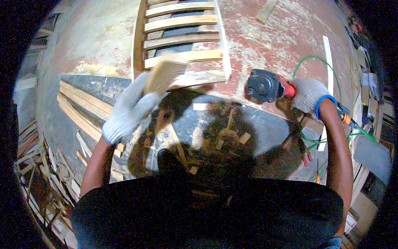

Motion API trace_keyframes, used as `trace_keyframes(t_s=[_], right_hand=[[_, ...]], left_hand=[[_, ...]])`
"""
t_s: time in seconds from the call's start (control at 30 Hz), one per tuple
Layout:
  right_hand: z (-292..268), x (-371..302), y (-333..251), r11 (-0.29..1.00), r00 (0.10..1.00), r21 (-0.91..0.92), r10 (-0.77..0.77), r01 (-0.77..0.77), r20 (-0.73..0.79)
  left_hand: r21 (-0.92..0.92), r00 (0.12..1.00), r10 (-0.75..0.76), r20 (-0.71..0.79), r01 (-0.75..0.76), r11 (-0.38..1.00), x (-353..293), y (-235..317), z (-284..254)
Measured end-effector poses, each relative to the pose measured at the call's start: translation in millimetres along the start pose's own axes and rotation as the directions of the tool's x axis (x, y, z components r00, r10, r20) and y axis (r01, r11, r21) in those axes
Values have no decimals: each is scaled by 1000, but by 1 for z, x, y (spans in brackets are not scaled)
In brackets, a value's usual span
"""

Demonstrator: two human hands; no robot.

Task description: The person assembles a wooden frame by placing thin wooden slats between two side rails and securing them with a pneumatic nail gun. The person repeatedly picks up slats, positions them, and drives nails into the wood while sitting on the floor.

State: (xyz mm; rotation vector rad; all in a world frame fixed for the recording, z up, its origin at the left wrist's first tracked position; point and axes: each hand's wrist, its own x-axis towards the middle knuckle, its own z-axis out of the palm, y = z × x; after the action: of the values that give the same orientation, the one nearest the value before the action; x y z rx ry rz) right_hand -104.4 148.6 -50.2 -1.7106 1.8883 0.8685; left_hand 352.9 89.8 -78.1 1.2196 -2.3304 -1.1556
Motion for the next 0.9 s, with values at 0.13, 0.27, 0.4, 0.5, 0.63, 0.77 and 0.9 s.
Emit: trace_keyframes(t_s=[0.13, 0.27, 0.4, 0.5, 0.63, 0.77, 0.9], right_hand=[[3, -3, 8, 998, 997, 53, -36, 40, -69], [3, -6, 8, 998, 997, 47, -27, 30, -72], [6, -10, 6, 991, 997, 129, 28, -19, -68], [10, -11, 10, 997, 993, 80, 5, 4, -117], [12, -12, 17, 991, 993, 133, -7, 23, -121], [16, -13, 17, 990, 986, 137, 3, 20, -166], [19, -11, 16, 985, 984, 144, -69, 93, -164]], left_hand=[[194, 964, 265, -30, -254, 947, 82, 33, 50], [248, 982, 147, 116, -172, 953, 122, 30, 70], [475, 995, 27, 99, -71, 877, 126, 21, 84], [502, 998, 21, 64, -50, 863, 126, 13, 92], [504, 998, 3, 59, -32, 863, 128, 7, 95], [497, 998, 3, 62, -33, 867, 128, 5, 97], [511, 998, -13, 58, -18, 859, 124, 2, 99]])
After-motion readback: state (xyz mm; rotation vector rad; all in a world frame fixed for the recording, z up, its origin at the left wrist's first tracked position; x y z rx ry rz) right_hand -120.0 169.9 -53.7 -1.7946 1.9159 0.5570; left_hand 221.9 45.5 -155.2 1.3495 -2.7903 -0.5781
